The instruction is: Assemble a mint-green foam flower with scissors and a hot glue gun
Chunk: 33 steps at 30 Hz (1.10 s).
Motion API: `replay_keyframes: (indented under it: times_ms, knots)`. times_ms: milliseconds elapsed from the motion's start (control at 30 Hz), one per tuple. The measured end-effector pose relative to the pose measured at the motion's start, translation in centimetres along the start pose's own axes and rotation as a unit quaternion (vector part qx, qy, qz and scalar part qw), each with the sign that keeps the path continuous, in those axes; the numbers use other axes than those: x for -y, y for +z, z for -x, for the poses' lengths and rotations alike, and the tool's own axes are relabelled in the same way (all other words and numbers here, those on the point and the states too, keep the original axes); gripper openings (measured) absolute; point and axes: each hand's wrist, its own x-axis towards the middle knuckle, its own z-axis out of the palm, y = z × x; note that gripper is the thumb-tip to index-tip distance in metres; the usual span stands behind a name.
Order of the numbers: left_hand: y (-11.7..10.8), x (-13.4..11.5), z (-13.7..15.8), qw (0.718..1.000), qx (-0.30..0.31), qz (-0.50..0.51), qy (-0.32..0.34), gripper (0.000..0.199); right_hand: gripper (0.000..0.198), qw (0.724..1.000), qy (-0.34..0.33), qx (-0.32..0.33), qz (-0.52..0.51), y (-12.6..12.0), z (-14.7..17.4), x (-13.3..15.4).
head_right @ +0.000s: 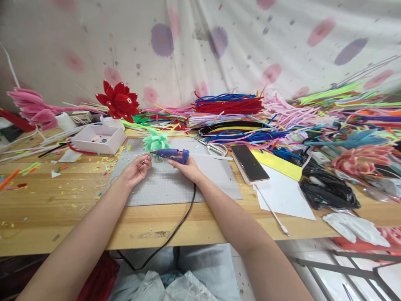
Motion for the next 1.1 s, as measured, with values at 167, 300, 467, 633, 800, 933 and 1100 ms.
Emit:
replay_keyframes:
  times_ms: [167, 300, 467, 633, 800, 933, 1100]
  knots:
    - [0.0, 0.0, 0.0, 1.000, 0.002, 0.006, -0.011, 0.011, 0.044, 1.000, -0.001, -0.003, 0.001, 0.0, 0.0, -0.1]
    - [0.0, 0.0, -0.1, 1.000, -0.002, 0.001, -0.010, 0.011, 0.043, 1.000, 0.000, -0.003, 0.005, 0.0, 0.0, -0.1]
    - [0.0, 0.1, 0.0, 1.000, 0.008, -0.018, 0.000, 0.015, 0.043, 1.000, -0.003, -0.001, 0.004, -0.1, 0.0, -0.1]
    - [0.2, 0.2, 0.2, 0.999, 0.006, -0.029, 0.019, 0.013, 0.044, 1.000, -0.010, -0.005, 0.002, -0.1, -0.1, -0.2]
    - [0.3, 0.3, 0.1, 0.999, 0.008, -0.039, 0.026, 0.011, 0.044, 1.000, -0.012, -0.005, 0.001, 0.0, -0.1, -0.3]
    - [0.2, 0.5, -0.1, 0.998, 0.006, -0.050, 0.029, 0.010, 0.041, 1.000, -0.017, 0.001, 0.007, -0.1, -0.2, -0.5]
    - [0.2, 0.7, -0.3, 0.996, -0.003, -0.074, 0.057, 0.012, 0.037, 0.999, -0.028, 0.012, 0.022, 0.0, -0.4, -1.2]
